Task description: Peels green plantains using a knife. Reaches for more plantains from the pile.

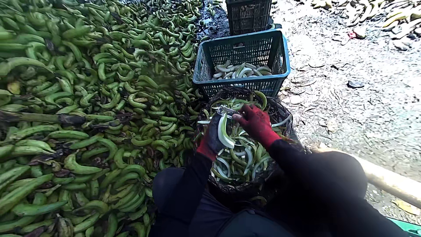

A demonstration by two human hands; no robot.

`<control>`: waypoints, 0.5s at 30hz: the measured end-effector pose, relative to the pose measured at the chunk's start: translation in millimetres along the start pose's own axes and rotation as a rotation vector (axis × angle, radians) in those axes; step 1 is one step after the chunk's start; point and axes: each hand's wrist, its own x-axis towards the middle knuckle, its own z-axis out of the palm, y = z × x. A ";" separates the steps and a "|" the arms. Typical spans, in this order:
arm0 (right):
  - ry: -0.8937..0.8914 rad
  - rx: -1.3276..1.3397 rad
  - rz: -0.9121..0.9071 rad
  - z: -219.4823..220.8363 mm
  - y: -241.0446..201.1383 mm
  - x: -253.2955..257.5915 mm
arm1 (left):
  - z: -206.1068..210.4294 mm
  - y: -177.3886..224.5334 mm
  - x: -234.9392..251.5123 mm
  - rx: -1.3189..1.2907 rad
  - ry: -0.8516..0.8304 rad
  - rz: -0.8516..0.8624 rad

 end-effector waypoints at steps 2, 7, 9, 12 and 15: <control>0.015 -0.050 -0.029 -2.8 0.0 1.6 | 2.7 -4.7 5.9 -0.108 -0.012 -0.040; -0.191 -0.153 0.154 -27.9 12.0 24.7 | -16.8 -11.9 1.9 0.362 0.196 0.116; -0.150 -0.170 0.217 -43.6 15.6 30.4 | -37.3 -8.6 5.8 0.818 0.332 0.025; -0.063 -0.017 0.232 -75.4 13.2 28.5 | -56.5 -17.2 21.9 1.327 0.402 -0.310; 0.048 0.405 0.239 -86.5 22.3 31.4 | -38.7 11.0 44.3 1.164 0.454 -0.177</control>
